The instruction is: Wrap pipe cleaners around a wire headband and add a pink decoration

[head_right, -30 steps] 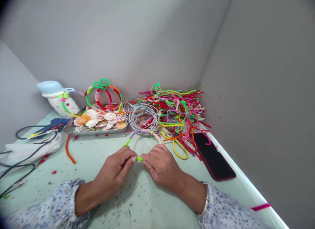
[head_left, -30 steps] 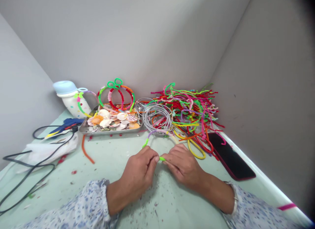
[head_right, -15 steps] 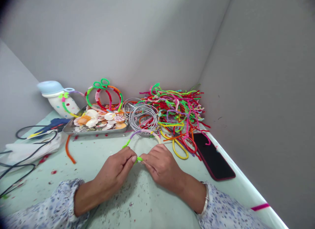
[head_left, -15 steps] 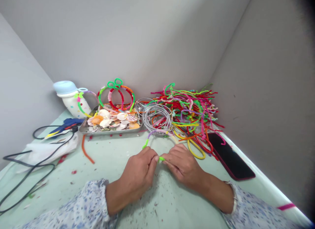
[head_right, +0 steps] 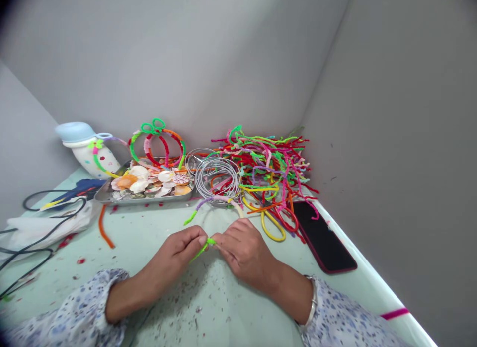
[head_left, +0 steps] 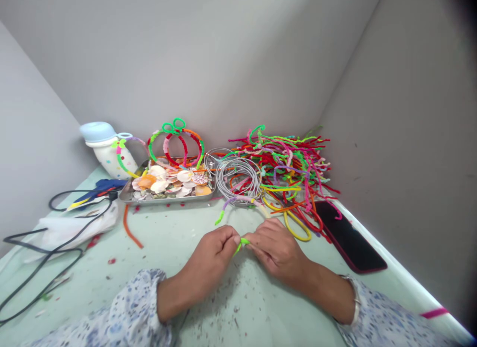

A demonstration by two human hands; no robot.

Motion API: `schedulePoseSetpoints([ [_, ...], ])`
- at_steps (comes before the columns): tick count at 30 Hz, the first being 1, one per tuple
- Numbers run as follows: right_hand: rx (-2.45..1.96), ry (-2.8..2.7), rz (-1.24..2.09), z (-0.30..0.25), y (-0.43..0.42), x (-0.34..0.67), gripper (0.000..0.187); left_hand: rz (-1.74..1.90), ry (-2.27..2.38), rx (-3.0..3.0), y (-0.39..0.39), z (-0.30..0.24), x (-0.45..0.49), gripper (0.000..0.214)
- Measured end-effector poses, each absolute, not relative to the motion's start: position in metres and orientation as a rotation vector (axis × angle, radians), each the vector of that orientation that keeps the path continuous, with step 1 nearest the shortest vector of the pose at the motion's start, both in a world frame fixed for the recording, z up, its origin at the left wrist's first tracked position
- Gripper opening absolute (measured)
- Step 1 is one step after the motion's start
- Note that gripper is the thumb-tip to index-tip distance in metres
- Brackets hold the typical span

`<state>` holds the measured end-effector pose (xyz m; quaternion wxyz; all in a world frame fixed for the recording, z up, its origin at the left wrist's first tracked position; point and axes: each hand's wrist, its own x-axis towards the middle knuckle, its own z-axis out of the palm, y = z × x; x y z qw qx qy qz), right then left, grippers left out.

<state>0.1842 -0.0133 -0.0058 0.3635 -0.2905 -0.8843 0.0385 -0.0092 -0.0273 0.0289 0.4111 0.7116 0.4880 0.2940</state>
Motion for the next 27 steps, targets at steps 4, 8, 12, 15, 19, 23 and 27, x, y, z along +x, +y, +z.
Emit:
schedulePoseSetpoints([
  [4,-0.748,-2.278,0.102,-0.006,-0.013,0.184,0.019,0.704,1.210,1.689,-0.025,0.029,-0.009,0.027],
  [8,-0.763,-2.271,0.121,-0.006,-0.014,0.185,0.019,0.745,1.173,1.629,-0.025,0.028,-0.009,0.028],
  [12,-0.767,-2.274,0.152,-0.006,-0.014,0.185,0.018,0.795,1.123,1.628,-0.025,0.027,-0.013,0.034],
  [15,-0.777,-2.278,0.172,-0.006,-0.013,0.186,0.018,0.800,1.075,1.618,-0.025,0.027,-0.016,0.035],
  [19,-0.797,-2.257,0.183,-0.006,-0.013,0.186,0.018,0.854,1.047,1.533,-0.024,0.023,-0.017,0.029],
  [23,-0.805,-2.228,0.188,-0.003,-0.014,0.186,0.016,0.919,1.052,1.478,-0.024,0.019,-0.018,0.031],
  [27,-0.809,-2.204,0.207,-0.001,-0.016,0.186,0.016,0.927,0.998,1.524,-0.026,0.020,-0.020,0.029],
])
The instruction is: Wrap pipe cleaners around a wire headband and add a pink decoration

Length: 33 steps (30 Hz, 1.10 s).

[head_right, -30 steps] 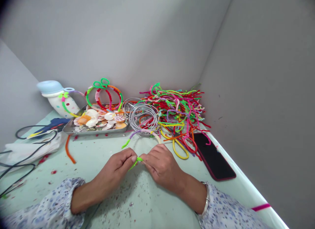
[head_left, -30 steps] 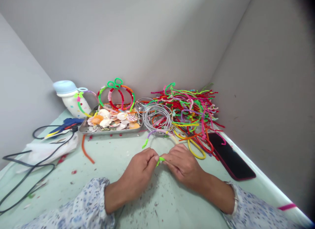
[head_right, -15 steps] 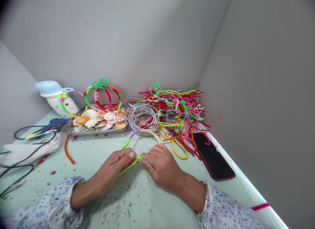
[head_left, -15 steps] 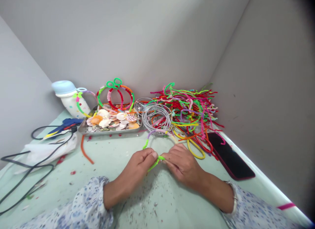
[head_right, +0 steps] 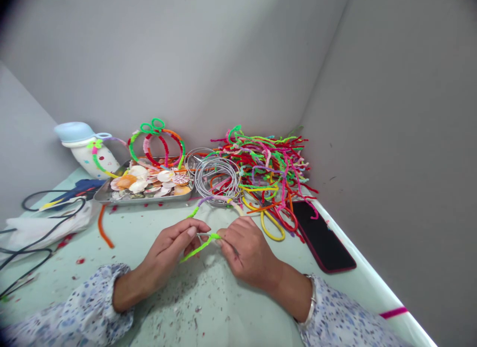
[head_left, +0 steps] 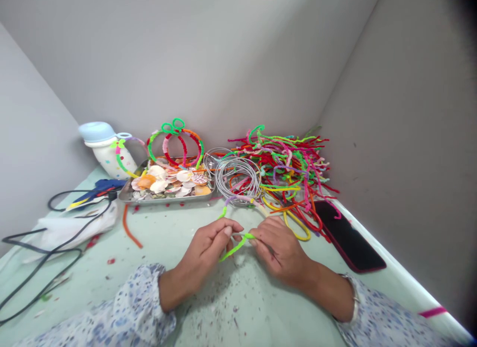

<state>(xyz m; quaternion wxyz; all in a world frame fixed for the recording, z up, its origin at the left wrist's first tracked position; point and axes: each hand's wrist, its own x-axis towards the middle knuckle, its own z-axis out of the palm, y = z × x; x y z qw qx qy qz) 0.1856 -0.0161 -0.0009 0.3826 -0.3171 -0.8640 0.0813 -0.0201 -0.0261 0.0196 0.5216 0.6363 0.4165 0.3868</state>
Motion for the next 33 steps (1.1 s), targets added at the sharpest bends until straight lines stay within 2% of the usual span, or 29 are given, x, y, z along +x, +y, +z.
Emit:
schedulePoseSetpoints([
  [18,-0.804,-2.232,0.234,-0.001,-0.016,0.186,0.018,1.055,1.015,2.109,-0.020,0.012,-0.017,0.013],
  [33,-0.783,-2.246,0.229,0.000,-0.016,0.185,0.019,1.037,0.999,2.102,-0.020,0.011,-0.020,0.011],
])
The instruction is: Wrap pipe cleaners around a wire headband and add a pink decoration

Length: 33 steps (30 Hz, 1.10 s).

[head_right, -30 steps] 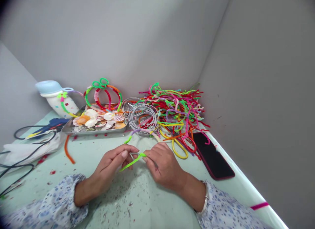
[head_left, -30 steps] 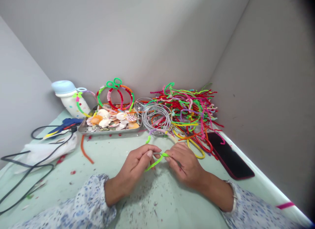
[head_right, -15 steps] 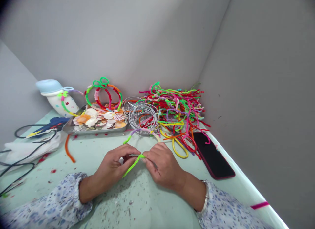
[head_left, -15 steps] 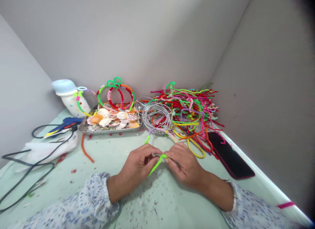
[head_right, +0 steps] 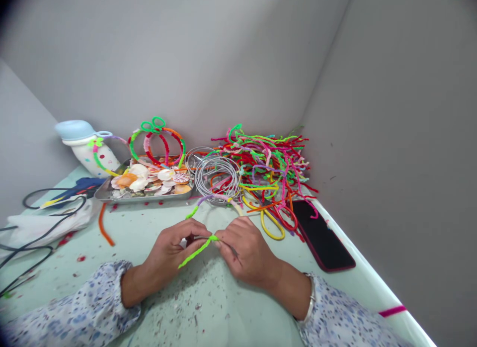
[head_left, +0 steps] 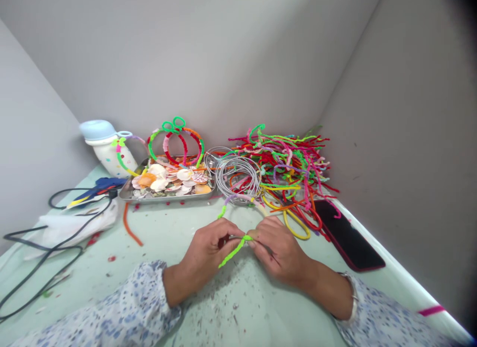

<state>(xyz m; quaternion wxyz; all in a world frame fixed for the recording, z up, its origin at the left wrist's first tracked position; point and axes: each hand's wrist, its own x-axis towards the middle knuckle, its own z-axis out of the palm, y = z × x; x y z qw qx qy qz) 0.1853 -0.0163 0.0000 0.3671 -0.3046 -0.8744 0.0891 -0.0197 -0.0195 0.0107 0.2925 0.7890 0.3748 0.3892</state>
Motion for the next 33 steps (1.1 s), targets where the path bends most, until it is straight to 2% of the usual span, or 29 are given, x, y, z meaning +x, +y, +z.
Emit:
schedulePoseSetpoints([
  [22,-0.761,-2.284,0.193,-0.0030,-0.0164,0.1845,0.018,0.977,1.069,1.673,-0.0279,0.0192,-0.0117,0.016],
  [33,-0.780,-2.267,0.191,-0.0029,-0.0164,0.1851,0.018,0.958,1.119,1.752,-0.0263,0.0191,-0.0114,0.015],
])
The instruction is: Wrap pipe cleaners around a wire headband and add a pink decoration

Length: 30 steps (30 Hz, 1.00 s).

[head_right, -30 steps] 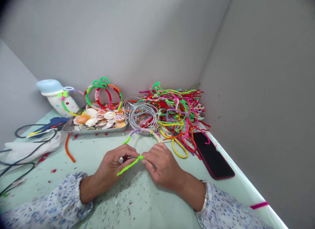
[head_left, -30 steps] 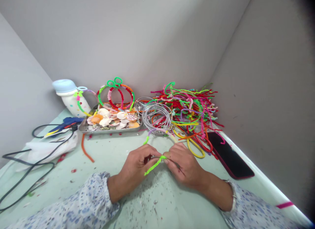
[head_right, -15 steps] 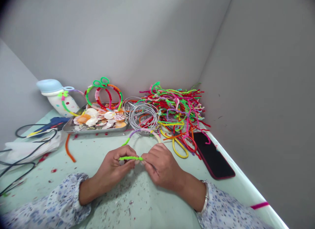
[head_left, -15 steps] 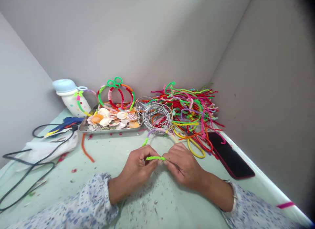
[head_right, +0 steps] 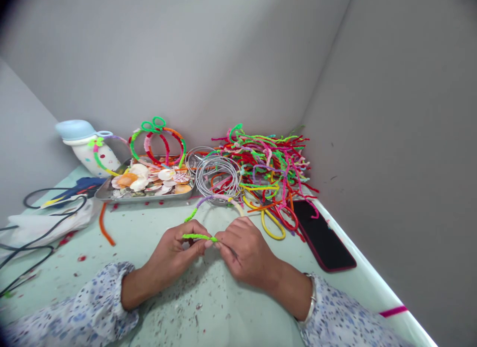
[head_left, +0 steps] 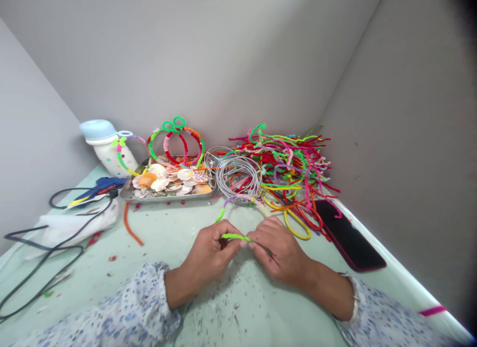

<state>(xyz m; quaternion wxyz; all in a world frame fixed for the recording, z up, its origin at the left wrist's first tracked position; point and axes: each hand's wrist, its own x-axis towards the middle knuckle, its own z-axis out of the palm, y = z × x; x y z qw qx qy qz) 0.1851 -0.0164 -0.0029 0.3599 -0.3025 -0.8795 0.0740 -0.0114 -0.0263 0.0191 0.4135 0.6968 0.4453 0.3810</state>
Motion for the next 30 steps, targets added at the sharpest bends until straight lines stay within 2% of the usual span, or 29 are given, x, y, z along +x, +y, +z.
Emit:
schedulePoseSetpoints([
  [30,-0.722,-2.355,0.088,-0.0059,-0.0163,0.1840,0.016,0.897,1.201,1.657,-0.0274,0.0146,-0.0105,0.024],
])
